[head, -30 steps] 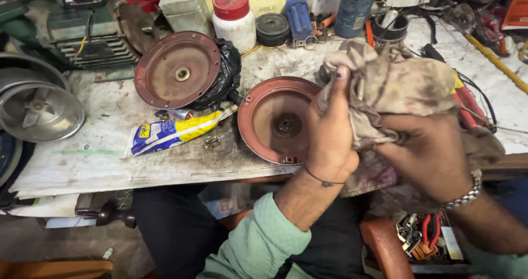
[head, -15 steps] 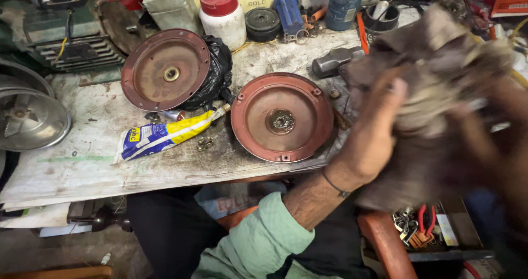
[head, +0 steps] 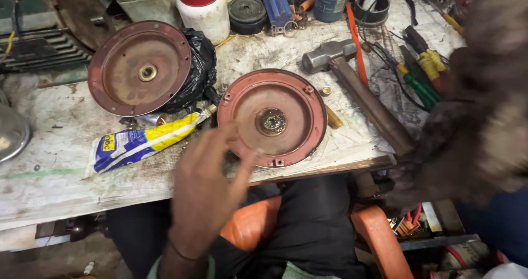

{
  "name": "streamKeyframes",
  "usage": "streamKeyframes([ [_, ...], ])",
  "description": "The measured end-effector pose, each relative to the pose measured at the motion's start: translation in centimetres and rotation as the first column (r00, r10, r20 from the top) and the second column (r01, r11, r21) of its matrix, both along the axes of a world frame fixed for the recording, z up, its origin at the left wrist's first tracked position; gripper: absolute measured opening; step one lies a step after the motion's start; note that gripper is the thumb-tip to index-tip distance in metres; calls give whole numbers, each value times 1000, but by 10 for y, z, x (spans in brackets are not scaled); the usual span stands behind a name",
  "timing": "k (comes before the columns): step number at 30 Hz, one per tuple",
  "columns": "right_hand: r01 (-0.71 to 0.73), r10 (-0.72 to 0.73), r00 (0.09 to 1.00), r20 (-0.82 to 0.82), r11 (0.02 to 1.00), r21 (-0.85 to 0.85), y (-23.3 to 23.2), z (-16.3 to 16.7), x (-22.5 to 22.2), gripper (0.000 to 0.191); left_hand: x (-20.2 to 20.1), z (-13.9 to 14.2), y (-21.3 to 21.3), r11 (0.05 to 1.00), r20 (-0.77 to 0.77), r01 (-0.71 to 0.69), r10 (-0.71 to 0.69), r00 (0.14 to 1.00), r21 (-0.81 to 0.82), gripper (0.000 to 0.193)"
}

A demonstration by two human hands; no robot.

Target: The person works at a cluttered repair workbench with a motor end cover. They press and rotate a bearing in the cover's center hub, then squeeze grease from a yellow tube and work the grease around the bearing seat with their fingers, repeatedly spreading it inside the hub.

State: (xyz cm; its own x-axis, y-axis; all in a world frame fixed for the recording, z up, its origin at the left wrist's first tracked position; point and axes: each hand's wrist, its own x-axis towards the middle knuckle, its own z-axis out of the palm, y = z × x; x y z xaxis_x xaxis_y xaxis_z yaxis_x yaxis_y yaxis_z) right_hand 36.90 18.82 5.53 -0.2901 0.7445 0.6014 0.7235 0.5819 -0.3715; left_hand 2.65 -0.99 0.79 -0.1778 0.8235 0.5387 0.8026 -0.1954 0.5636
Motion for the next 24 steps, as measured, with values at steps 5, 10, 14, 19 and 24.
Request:
streamKeyframes([
  [5, 132, -177, 940, 293, 977, 167, 61, -7, -16, 32, -32, -3, 5, 939, -9, -110, 113, 994, -326, 65],
  [10, 110, -255, 825, 504, 948, 300, 89, -34, -10, 30, -49, 0, 7, 935, -16, 101, -114, 993, -341, 65],
  [14, 44, -67, 967, 246, 994, 100, 113, -57, 23, 21, -59, 9, 10, 927, -71, 155, -190, 979, -342, 67],
  [19, -52, 24, 964, 265, 994, 99, 144, -80, 38, 20, -67, 20, 3, 984, 0, 31, -32, 999, -178, 67],
  [24, -193, 185, 970, 156, 981, 36, 95, -56, -2, 24, -73, 19, -3, 967, -42, -254, 255, 966, 29, 49],
])
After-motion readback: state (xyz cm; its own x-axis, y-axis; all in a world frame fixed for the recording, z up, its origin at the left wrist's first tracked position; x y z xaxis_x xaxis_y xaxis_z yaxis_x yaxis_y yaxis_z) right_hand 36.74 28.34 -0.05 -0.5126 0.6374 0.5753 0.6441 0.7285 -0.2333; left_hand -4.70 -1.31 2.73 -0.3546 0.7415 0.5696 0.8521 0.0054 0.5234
